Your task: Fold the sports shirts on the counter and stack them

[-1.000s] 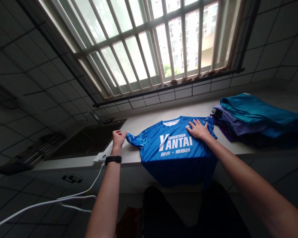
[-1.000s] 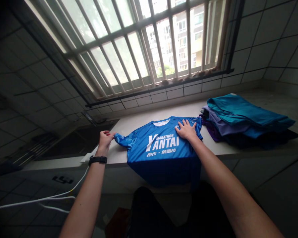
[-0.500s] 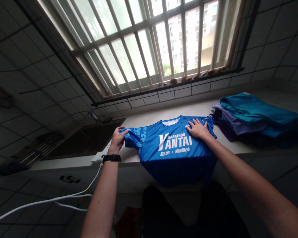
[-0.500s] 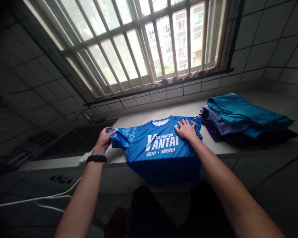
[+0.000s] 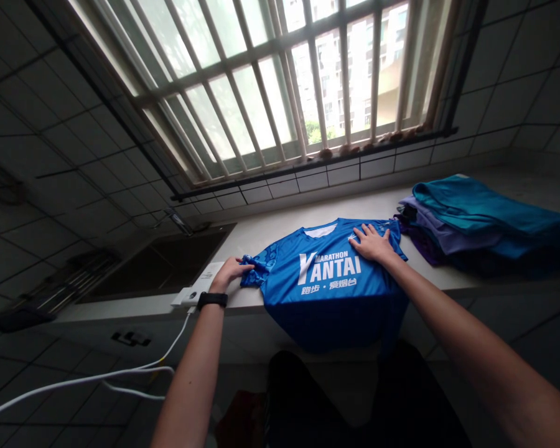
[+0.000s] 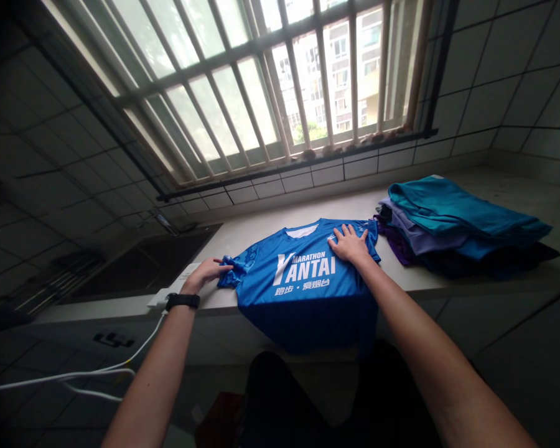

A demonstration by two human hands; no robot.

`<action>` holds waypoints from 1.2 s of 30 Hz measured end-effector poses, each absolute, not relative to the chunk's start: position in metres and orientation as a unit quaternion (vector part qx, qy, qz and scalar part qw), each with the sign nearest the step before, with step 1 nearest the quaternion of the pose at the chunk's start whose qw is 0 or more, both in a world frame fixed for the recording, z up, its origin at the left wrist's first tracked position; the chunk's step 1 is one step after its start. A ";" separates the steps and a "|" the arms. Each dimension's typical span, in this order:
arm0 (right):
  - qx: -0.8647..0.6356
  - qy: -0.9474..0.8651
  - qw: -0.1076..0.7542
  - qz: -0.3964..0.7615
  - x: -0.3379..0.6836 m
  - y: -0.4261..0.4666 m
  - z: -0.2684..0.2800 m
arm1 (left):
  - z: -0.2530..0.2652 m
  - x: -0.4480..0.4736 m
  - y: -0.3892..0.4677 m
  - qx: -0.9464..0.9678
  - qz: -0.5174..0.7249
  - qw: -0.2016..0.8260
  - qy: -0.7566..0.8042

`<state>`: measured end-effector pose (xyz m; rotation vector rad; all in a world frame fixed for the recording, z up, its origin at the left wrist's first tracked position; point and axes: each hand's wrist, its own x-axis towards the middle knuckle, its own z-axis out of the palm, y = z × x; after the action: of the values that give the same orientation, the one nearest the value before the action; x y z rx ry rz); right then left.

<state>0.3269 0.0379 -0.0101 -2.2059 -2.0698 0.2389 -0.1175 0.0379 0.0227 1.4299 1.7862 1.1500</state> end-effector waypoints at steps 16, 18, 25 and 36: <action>-0.727 -0.680 0.055 0.078 0.326 0.037 -0.009 | 0.060 -0.063 0.032 0.569 0.412 0.358 0.615; -0.727 -0.680 0.058 0.079 0.326 0.036 -0.008 | 0.059 -0.062 0.031 0.589 0.336 0.343 0.650; -0.727 -0.680 0.061 0.078 0.325 0.036 -0.008 | 0.068 -0.065 0.022 0.670 0.149 0.393 0.611; -0.725 -0.681 0.064 0.079 0.325 0.035 -0.007 | 0.070 -0.038 0.020 0.613 0.251 0.403 0.632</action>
<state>0.3246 0.0348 -0.0073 -2.1903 -2.0561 0.2383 -0.0385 0.0197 0.0696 1.5477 1.5973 0.6335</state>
